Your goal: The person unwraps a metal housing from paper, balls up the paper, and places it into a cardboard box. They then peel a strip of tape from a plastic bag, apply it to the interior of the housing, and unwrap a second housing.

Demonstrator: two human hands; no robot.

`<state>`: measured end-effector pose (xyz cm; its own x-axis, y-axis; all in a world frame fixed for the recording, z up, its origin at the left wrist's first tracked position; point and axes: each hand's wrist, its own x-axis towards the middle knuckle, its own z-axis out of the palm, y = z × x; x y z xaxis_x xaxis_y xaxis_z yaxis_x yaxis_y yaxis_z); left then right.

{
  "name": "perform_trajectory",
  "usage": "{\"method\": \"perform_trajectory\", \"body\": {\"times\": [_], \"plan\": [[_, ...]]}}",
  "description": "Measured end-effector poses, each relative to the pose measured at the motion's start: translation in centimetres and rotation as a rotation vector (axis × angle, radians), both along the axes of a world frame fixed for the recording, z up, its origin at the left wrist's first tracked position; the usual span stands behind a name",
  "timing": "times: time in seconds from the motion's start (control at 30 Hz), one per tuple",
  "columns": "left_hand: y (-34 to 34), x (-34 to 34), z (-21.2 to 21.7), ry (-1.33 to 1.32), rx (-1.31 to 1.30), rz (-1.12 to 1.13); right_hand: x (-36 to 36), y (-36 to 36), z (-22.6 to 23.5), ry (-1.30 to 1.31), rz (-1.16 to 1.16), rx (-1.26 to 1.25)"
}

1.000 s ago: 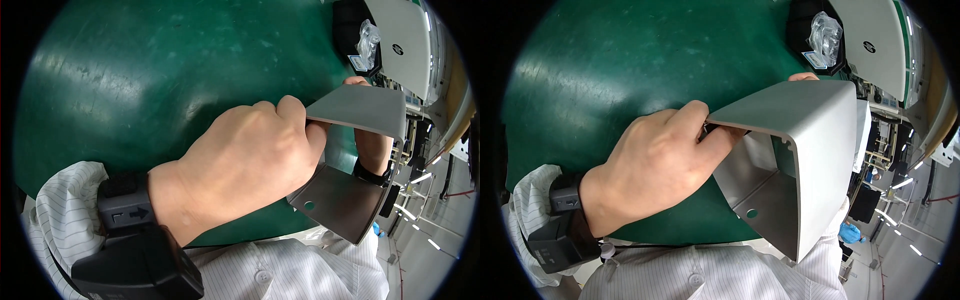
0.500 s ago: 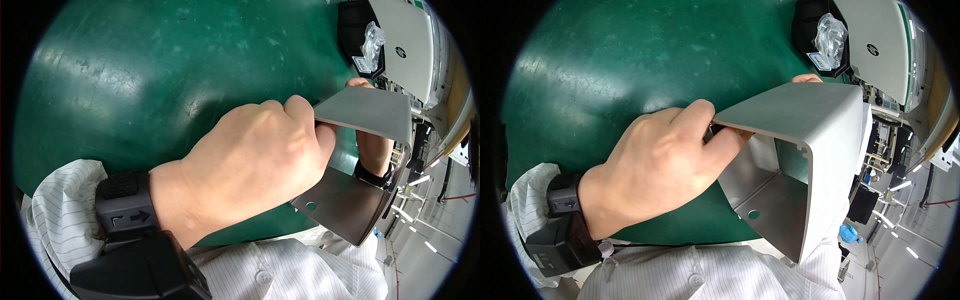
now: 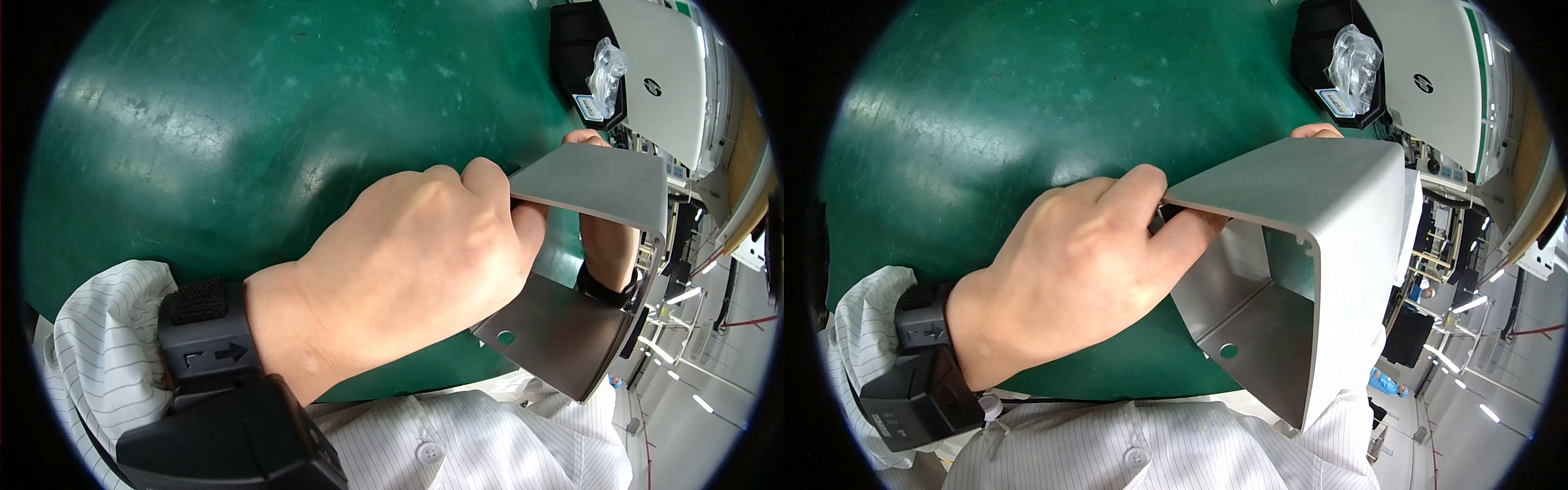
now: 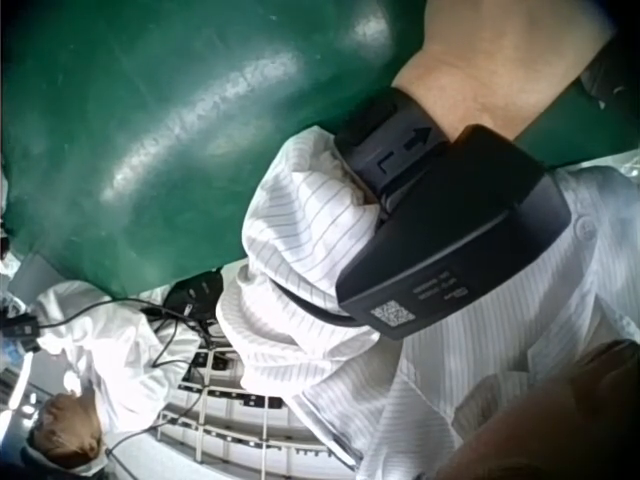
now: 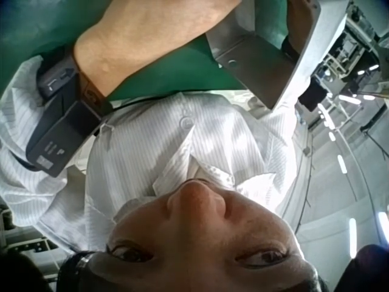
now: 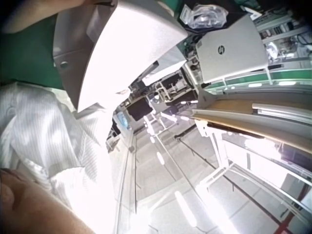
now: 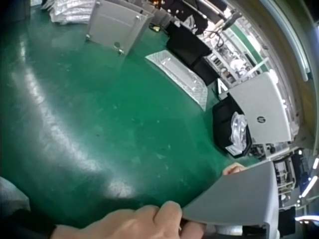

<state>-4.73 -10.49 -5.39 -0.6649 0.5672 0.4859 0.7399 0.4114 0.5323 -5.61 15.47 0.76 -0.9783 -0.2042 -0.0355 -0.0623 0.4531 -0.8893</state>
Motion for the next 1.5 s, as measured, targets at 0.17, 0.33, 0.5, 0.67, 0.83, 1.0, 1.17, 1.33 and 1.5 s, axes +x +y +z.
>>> {"method": "perform_trajectory", "body": {"times": [0.17,0.33,0.5,0.67,0.83,1.0,1.17,1.33,1.5], "plan": [[0.0,-0.2,-0.1,0.0,0.013,-0.008,-0.2,-0.7,0.7,0.072,0.003,0.262],[-0.1,-0.2,-0.1,0.02,0.004,-0.002,-0.6,2.8,0.5,0.112,0.059,0.24],[-0.4,-0.1,-0.2,-0.016,0.017,-0.017,0.5,1.2,3.2,0.154,0.139,0.607],[-1.4,-0.4,0.4,-0.085,0.123,-0.15,1.2,-0.8,1.4,0.167,0.164,0.609],[-2.1,-1.1,0.2,-0.276,0.26,-0.122,3.3,0.4,2.5,0.196,0.165,0.628],[-1.1,-1.1,0.3,-0.419,0.308,-0.074,4.2,1.6,1.8,0.203,0.194,0.621],[0.0,-1.2,-0.2,-0.372,0.243,-0.114,4.8,2.2,0.9,0.191,0.243,0.621],[-0.2,-1.0,-0.1,-0.34,0.214,-0.093,5.0,2.3,-0.6,0.174,0.287,0.614],[0.0,-1.0,-0.2,-0.336,0.24,-0.105,5.3,4.9,-0.1,0.152,0.332,0.63]]}}
